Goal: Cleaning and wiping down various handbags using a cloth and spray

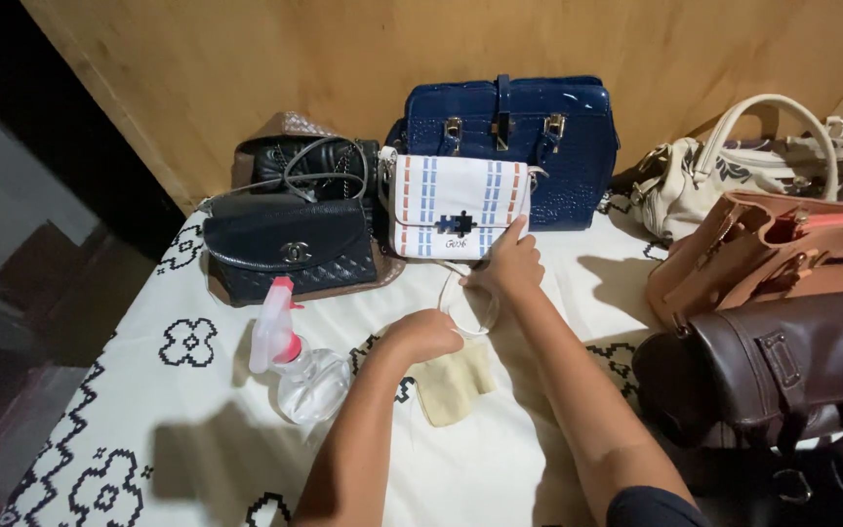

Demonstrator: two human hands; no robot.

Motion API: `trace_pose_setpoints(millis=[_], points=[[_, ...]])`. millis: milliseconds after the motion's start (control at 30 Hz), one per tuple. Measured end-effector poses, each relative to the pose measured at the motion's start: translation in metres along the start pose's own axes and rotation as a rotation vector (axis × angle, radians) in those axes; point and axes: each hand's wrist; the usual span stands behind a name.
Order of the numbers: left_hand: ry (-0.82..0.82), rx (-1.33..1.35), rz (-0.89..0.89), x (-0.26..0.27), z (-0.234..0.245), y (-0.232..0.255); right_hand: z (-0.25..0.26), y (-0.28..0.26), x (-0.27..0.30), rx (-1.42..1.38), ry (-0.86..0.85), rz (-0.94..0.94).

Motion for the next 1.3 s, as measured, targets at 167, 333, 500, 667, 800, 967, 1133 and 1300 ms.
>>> trace_pose_setpoints(millis=[167,333,500,667,800,967,1133,1300], points=[[0.001,0.007,-0.013,0.000,-0.003,-0.003,-0.021,0.012,-0.025,-0.030,0.103,0.009],[-0.004,-0.058,-0.109,-0.017,-0.011,-0.016,-0.021,0.026,-0.029,-0.093,0.160,0.023],[0.010,-0.071,-0.205,-0.023,-0.015,-0.025,-0.042,0.051,-0.046,-0.188,0.113,0.003],[-0.007,0.000,-0.115,-0.005,-0.003,-0.007,-0.051,0.067,-0.018,-0.197,0.154,0.010],[-0.023,0.073,-0.005,0.007,0.002,0.005,-0.034,0.067,0.024,-0.220,0.071,0.052],[0.014,0.030,0.114,0.031,0.009,0.034,-0.051,0.095,0.029,-0.288,0.114,0.116],[0.060,-0.155,0.099,0.044,0.018,0.059,-0.019,0.097,0.063,-0.532,0.134,0.047],[0.387,-0.058,-0.293,0.022,0.014,0.113,0.061,0.091,0.101,-0.796,0.799,0.382]])
Point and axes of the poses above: each hand's wrist, its own x-axis away from the middle knuckle, its own z-axis out of the back of the hand, y = z × x, and after that the axes turned 2 degrees about -x, right-handed
